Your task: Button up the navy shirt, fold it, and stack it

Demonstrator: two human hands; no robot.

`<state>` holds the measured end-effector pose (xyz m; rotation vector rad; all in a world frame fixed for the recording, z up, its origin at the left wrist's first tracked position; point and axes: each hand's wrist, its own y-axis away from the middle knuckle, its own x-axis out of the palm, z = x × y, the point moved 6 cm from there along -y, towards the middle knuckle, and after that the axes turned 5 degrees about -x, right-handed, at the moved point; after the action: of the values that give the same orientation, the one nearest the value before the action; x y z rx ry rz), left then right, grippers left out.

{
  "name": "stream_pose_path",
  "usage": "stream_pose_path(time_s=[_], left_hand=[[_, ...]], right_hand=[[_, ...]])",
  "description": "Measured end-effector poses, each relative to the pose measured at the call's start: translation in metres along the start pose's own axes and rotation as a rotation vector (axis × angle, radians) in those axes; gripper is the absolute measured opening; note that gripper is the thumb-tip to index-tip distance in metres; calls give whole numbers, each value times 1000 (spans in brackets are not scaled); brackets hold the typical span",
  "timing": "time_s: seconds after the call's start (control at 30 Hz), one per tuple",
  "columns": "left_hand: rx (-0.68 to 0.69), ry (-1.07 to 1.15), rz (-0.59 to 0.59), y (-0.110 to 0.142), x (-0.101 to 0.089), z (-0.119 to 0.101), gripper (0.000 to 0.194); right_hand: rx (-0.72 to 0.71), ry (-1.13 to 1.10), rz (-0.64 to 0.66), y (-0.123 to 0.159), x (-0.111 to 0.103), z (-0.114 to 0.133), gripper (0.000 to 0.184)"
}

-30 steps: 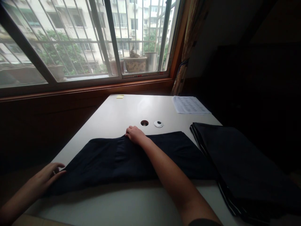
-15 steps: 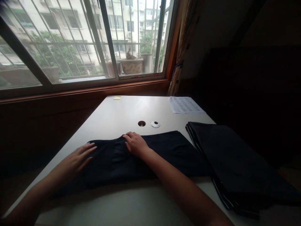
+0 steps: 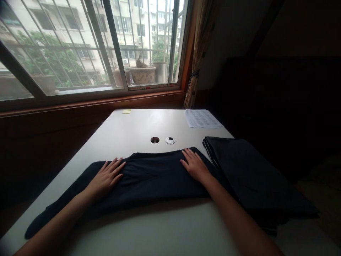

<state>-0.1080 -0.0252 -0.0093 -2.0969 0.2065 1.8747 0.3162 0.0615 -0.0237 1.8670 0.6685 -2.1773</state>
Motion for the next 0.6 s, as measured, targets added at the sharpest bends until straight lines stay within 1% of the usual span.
stream_pose_path(time_s=[0.07,0.13,0.2,0.23,0.3,0.37,0.4,0.47,0.53,0.6], left_hand=[[7,10,2,0,-3,0,57],[23,23,15,-1,-8,-4,56],[57,41,49,-2,-16,-14,55],[86,53,72,-2,-21,-23,55],[184,88,133,-1,-29,-49,54],[316,128,197,2,-35,-83,55],[378,148,218,3,-36,-100,55],[491,185,231,7,-36,-130,58],[546,203,237,10,-31,-151,61],[559,204,237,13,-22,-160,64]], right_hand=[[76,30,-8,14,-1,-27,60],[112,52,-10,25,-2,-43,62],[129,73,-15,31,-4,-49,63],[142,87,-22,32,-6,-48,62],[169,117,-43,30,-12,-39,60],[162,135,-65,25,-18,-15,57],[124,130,-67,21,-21,4,57],[11,83,-62,15,-24,47,56],[-117,22,-3,13,-21,92,58],[-210,-31,71,16,-15,126,61]])
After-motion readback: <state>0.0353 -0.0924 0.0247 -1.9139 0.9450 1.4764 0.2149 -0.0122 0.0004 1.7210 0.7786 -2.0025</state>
